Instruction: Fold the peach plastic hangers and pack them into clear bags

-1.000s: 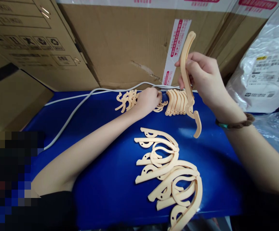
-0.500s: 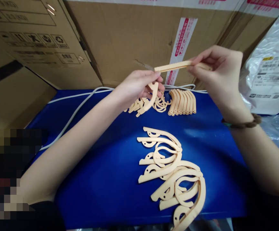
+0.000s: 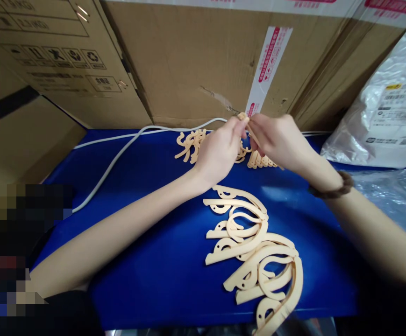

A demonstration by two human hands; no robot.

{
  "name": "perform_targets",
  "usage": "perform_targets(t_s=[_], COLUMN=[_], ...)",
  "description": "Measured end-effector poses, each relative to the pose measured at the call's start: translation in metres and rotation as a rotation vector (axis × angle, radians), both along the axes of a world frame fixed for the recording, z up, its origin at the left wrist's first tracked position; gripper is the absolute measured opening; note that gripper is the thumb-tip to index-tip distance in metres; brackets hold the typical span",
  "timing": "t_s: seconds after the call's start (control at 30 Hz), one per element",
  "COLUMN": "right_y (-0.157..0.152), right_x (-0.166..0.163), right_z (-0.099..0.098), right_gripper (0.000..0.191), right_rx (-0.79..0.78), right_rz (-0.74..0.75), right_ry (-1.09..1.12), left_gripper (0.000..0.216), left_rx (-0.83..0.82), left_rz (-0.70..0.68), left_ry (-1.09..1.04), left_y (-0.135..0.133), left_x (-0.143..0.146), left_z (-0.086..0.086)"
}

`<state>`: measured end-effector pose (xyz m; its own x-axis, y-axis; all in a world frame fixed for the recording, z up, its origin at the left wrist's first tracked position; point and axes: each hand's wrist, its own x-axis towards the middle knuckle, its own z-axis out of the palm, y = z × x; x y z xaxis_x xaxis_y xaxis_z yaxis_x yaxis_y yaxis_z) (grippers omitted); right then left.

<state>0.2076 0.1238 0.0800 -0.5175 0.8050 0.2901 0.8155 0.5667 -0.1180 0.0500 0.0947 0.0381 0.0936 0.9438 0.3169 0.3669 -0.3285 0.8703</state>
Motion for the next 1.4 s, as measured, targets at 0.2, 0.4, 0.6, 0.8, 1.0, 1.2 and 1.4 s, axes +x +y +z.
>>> perform_targets(t_s=[0.2,0.4,0.6,0.8,1.0,1.2,1.4], right_y=[0.036,0.052,0.027,0.000,-0.002,-0.001,-0.001], right_x=[0.032,0.072,0.089,0.101,0.109,0.106,0.101], right_z=[0.013,0.008,-0.007,-0.036,-0.059,-0.064,-0.063], right_gripper=[0.029,0.018,0.036,0.029,0.029,0.031,0.030], right_rx=[-0.285,-0.035,0.228,0.282,0.248,0.155,0.078], right_rz=[-0.194,-0.252,-0.205,0.056,0.107,0.138,0.124], right_ry=[0.530,0.242,-0.080,-0.326,-0.421,-0.344,-0.246], left_gripper=[0.038,0.026,0.015,0.040,0.067,0.069,0.053], left_rx=[-0.174,-0.490,-0.533,-0.328,-0.376,-0.520,-0.659], left_rz=[0.102,0.094,0.192,0.292,0.341,0.171,0.155], left_ry=[0.153,0.253,0.357,0.929,1.099,0.962,0.707], left_y=[0.036,0.069,0.073,0.069,0.056,0.050,0.058], left_x=[-0.047,-0.112,-0.122,-0.120,-0.116,-0.119,-0.123], left_z=[0.009,0.015,-0.007,-0.007,-0.002,-0.005,-0.009])
